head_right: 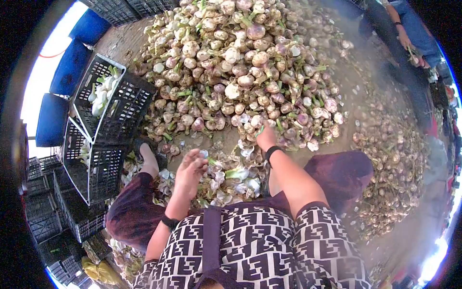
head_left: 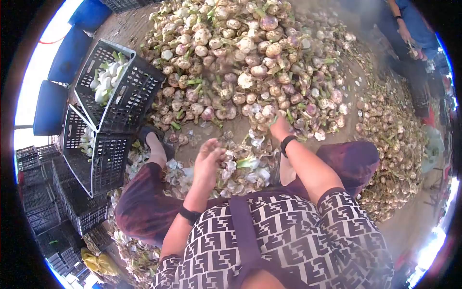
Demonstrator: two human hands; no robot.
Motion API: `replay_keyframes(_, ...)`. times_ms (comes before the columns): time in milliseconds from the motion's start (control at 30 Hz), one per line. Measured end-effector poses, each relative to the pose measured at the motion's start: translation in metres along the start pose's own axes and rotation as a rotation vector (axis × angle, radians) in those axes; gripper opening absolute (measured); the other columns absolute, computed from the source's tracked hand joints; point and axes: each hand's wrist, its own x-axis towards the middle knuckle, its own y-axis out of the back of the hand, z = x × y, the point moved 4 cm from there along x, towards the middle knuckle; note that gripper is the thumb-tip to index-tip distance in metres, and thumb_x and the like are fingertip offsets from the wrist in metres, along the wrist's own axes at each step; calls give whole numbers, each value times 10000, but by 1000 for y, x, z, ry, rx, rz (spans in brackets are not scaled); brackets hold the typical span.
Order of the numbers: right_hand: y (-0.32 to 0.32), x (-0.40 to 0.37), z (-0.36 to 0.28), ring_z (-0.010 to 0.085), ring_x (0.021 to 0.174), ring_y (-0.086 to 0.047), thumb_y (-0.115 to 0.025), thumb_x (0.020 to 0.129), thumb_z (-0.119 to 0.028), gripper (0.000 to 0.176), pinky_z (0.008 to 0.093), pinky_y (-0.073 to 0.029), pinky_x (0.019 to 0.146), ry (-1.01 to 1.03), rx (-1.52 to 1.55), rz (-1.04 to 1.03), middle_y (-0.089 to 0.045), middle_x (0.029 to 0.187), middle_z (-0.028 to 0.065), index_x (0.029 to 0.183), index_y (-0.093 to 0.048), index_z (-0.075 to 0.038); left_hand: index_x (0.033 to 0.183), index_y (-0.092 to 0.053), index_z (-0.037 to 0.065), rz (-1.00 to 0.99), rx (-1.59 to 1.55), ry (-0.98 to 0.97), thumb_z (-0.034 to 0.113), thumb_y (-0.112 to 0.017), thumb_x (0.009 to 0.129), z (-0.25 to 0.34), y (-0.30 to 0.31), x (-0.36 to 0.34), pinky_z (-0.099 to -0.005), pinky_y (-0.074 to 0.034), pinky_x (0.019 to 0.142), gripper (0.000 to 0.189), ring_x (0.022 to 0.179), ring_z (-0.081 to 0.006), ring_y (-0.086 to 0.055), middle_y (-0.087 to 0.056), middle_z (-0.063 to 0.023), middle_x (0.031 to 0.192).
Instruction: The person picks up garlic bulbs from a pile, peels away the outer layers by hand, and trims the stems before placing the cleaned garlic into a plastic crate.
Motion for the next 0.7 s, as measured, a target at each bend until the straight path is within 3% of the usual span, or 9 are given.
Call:
replay_keyframes(67, 6, 9, -3, 336, 748, -601, -574, 739, -52, 334, 420, -477, 679, -42, -71, 44, -628, 831, 178, 1070, -573, -88, 1217, -406, 41, -63, 43, 87, 24, -525, 838, -7, -7, 2, -249, -428, 716, 397, 856, -133, -507, -479, -44, 1052)
replay_keyframes(167, 23, -7, -39, 319, 749, -605, -600, 750, -105, 229, 392, -474, 664, -6, 45, -59, -641, 852, 165, 977, -630, -104, 1267, -378, 43, -122, 217, 29, 1, -519, 827, -11, -6, 7, -276, -437, 806, 464, 982, -161, -508, -488, -72, 1128)
replay_keyframes(200, 14, -11, -45, 265, 759, -617, -614, 762, -162, 153, 352, -467, 673, 133, 164, -137, -655, 848, 132, 898, -655, -104, 1320, -322, 45, -160, 303, -74, -14, -539, 808, -15, 0, 12, -277, -426, 855, 559, 1072, -172, -468, -464, -81, 1189)
replay_keyframes(300, 41, -85, -109, 140, 762, -575, -560, 823, -124, 136, 288, -449, 694, 260, 467, -580, -650, 833, 57, 902, -639, -46, 1341, -302, 56, -131, 408, -112, -35, -556, 786, 7, -24, -8, -283, -404, 906, 617, 1132, -178, -436, -427, -85, 1251)
replay_keyframes(367, 47, -117, -127, 121, 755, -554, -557, 821, -65, 103, 274, -448, 701, 390, 538, -563, -636, 817, 31, 884, -634, -38, 1329, -308, 47, -331, 310, -176, 21, -648, 760, 3, -25, -10, -283, -398, 926, 664, 1099, -162, -472, -438, -82, 1242)
replay_keyframes(433, 56, -134, -138, 108, 768, -555, -585, 829, -78, 113, 246, -449, 703, 278, 877, -601, -613, 848, 23, 932, -600, -34, 1275, -354, 19, -446, 204, -201, 63, -699, 733, 8, -30, -18, -278, -402, 924, 644, 1062, -157, -498, -477, -76, 1195)
replay_keyframes(500, 64, -150, -148, 103, 773, -554, -594, 836, -84, 142, 230, -450, 705, 87, 1306, -637, -599, 873, 23, 964, -577, -27, 1236, -384, 9, -336, 145, -258, 71, -712, 724, 14, -30, -25, -274, -405, 921, 611, 1048, -151, -505, -498, -68, 1163)
replay_keyframes(633, 48, -159, -153, 91, 764, -544, -650, 806, -97, 199, 222, -457, 697, 408, 931, -552, -592, 878, 22, 965, -561, -16, 1218, -397, 6, -318, 212, -412, 87, -734, 709, 30, -37, -42, -273, -422, 903, 616, 1032, -146, -517, -515, -65, 1138)
replay_keyframes(700, 47, -161, -153, 98, 733, -536, -671, 787, -126, 211, 246, -451, 675, 404, 900, -550, -607, 833, 44, 927, -575, 0, 1223, -413, -2, -289, 294, -482, 89, -725, 722, 28, -28, -42, -279, -436, 892, 597, 1023, -149, -531, -534, -70, 1122)
